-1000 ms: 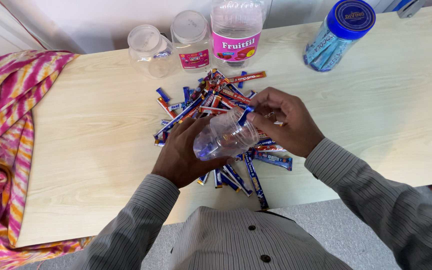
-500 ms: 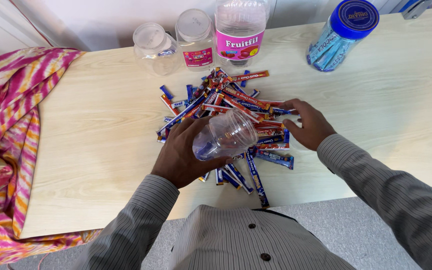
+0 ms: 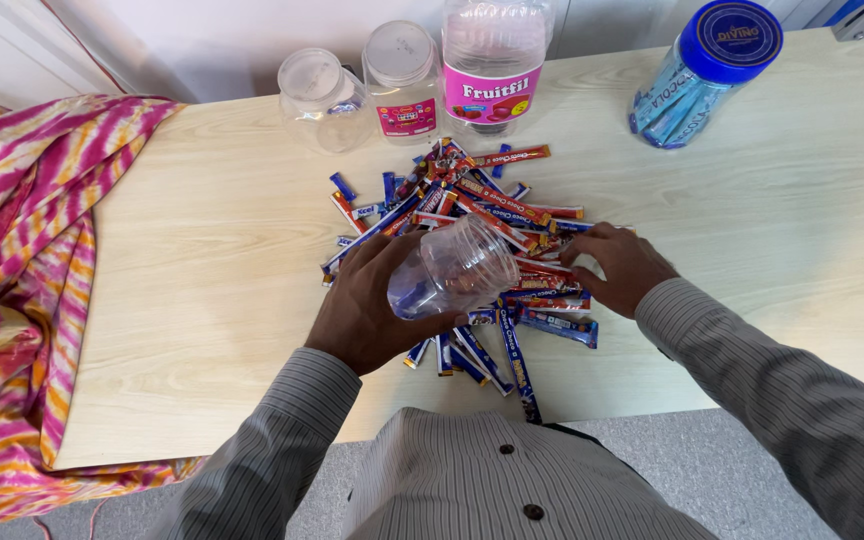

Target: The person sorts a pile of assorted candy bars on a table by hand, placing blue-wrapped bars into a clear plastic jar and then orange-wrapped bars into a second jar. The person closes the first jar and continues filling the second.

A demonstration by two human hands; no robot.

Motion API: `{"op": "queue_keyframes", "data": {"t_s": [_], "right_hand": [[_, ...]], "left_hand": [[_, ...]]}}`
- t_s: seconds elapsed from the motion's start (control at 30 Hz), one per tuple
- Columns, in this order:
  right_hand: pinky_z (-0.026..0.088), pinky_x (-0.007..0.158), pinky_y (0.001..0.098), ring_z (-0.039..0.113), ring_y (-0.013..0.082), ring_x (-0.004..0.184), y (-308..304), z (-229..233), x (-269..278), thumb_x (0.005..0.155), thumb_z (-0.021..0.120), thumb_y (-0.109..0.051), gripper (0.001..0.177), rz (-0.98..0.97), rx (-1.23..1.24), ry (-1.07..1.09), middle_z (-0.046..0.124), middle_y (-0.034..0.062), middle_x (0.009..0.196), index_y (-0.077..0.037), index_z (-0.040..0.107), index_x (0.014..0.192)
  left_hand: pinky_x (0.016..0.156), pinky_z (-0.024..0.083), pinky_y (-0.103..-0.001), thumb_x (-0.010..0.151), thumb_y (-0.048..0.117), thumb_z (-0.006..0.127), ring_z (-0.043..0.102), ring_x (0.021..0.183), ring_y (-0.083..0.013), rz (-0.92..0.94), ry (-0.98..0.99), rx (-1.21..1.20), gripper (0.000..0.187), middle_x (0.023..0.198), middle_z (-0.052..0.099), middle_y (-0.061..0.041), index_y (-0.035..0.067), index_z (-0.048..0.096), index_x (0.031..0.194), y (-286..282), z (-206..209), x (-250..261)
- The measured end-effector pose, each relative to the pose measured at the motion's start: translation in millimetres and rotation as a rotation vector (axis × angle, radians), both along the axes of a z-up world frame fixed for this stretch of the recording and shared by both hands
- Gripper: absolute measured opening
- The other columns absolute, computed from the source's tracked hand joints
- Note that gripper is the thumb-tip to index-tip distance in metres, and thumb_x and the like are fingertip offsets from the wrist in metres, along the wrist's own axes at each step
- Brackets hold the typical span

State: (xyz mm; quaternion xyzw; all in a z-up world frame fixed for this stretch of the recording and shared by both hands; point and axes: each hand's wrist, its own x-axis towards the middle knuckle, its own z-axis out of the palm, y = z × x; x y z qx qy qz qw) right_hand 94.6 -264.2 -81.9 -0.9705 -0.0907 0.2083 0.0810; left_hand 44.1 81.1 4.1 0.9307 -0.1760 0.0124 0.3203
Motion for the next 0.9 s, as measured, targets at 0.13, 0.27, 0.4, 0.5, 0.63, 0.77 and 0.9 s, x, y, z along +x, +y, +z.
{"op": "queue_keyframes", "data": {"t_s": [0.13,0.27,0.4,0.5,0.63,0.77,0.9], "right_hand": [[0.044,0.117,0.049,0.049,0.033,0.139,7.3,2.3,5.8,0.094,0.066,-0.024,0.052,0.012,0.164,-0.153,0.046,0.0092,0.153,-0.023,0.052,0.144],[0.037,0.117,0.0497,0.035,0.0363,0.145,24.7,-4.4,20.9,0.093,0.063,-0.023,0.065,0.143,0.266,-0.184,0.03,0.0107,0.163,-0.026,0.039,0.154],[0.028,0.121,0.0508,0.028,0.0347,0.15,41.6,-9.7,38.3,0.098,0.058,-0.03,0.067,0.264,0.202,-0.194,0.026,0.009,0.166,-0.024,0.03,0.159],[0.029,0.121,0.049,0.036,0.0277,0.146,50.1,-5.7,45.7,0.1,0.053,-0.029,0.061,0.18,0.158,-0.022,0.031,0.0038,0.163,-0.027,0.031,0.157],[0.039,0.124,0.0453,0.051,0.027,0.137,53.0,6.8,51.6,0.106,0.048,-0.023,0.044,0.126,0.099,-0.004,0.049,0.002,0.153,-0.027,0.046,0.149],[0.041,0.121,0.0449,0.051,0.0275,0.135,57.1,9.0,63.1,0.105,0.046,-0.019,0.043,0.129,0.101,-0.05,0.049,0.0021,0.151,-0.029,0.047,0.147],[0.035,0.112,0.0483,0.043,0.0346,0.139,63.6,2.6,79.4,0.093,0.054,-0.013,0.061,0.279,0.205,-0.214,0.04,0.0072,0.158,-0.025,0.041,0.151]], "left_hand": [[0.11,0.044,-0.053,0.062,0.058,0.094,0.053,0.132,-0.0414,0.0,0.01,-0.002,0.103,0.139,0.059,-0.021,0.005,0.055,0.142,-1.3,1.3,1.6],[0.111,0.045,-0.053,0.063,0.059,0.093,0.054,0.133,-0.0405,0.001,0.027,-0.01,0.102,0.14,0.059,-0.02,0.005,0.055,0.141,-1.9,2.1,4.1],[0.11,0.044,-0.054,0.064,0.057,0.094,0.052,0.134,-0.0423,-0.009,-0.023,-0.01,0.101,0.141,0.058,-0.022,0.005,0.055,0.141,-1.4,1.3,6.0],[0.109,0.044,-0.054,0.063,0.056,0.094,0.053,0.132,-0.0428,0.015,-0.032,-0.027,0.1,0.141,0.058,-0.022,0.006,0.055,0.141,0.0,1.3,5.6],[0.107,0.048,-0.052,0.063,0.055,0.093,0.06,0.127,-0.0383,0.021,0.037,-0.051,0.099,0.137,0.061,-0.018,0.009,0.055,0.143,3.5,2.5,8.3],[0.106,0.049,-0.053,0.064,0.055,0.094,0.06,0.126,-0.039,0.022,0.002,-0.047,0.101,0.136,0.062,-0.019,0.009,0.053,0.144,6.4,0.2,10.0],[0.107,0.048,-0.054,0.064,0.057,0.093,0.06,0.126,-0.039,0.033,0.01,-0.038,0.103,0.135,0.062,-0.019,0.011,0.052,0.146,8.6,-3.7,13.4]]}}
